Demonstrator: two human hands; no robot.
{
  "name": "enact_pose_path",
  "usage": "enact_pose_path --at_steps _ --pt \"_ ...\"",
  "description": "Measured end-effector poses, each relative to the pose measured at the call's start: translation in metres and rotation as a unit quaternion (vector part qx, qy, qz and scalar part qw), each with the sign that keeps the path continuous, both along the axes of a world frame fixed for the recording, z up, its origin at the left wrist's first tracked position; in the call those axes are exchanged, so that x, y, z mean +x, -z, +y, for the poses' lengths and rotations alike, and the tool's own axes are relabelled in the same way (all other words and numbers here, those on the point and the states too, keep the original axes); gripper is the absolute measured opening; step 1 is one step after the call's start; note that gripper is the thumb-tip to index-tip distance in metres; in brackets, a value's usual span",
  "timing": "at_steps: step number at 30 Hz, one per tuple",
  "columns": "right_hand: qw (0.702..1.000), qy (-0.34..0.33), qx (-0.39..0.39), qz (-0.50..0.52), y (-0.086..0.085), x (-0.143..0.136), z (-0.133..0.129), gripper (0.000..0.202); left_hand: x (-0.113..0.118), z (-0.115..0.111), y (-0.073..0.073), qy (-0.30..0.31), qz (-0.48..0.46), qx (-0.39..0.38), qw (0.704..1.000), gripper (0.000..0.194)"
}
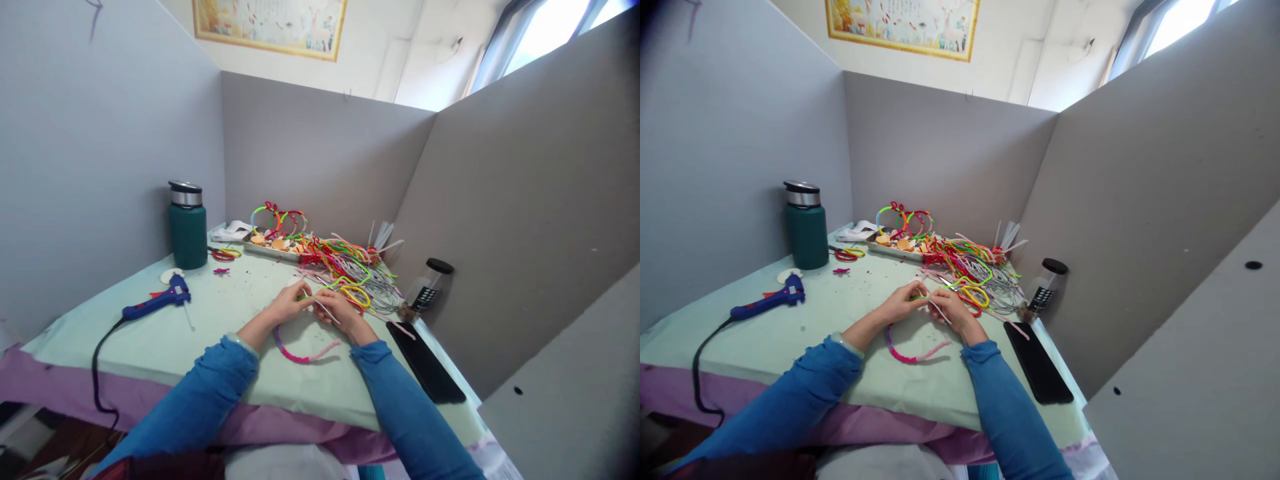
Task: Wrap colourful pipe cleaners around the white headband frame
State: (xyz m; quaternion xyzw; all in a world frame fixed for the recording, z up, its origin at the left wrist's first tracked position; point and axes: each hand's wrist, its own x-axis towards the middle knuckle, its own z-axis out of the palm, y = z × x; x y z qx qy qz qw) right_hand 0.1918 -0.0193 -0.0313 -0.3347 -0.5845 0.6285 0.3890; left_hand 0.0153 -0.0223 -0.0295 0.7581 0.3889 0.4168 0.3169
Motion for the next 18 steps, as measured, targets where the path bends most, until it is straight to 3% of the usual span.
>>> enact_pose_path --at_steps 11,18 --pt "1.0 -0.004 0.003 0.01 0.007 0.001 0.005 0.03 0.0 -0.005 -0.012 0.038 -0.063 -0.064 0.995 0.026" --pt "0.999 0.021 0.005 0.026 0.008 0.002 0.006 0.033 -0.001 0.001 -0.007 0.007 -0.058 -0.07 0.996 0.023"
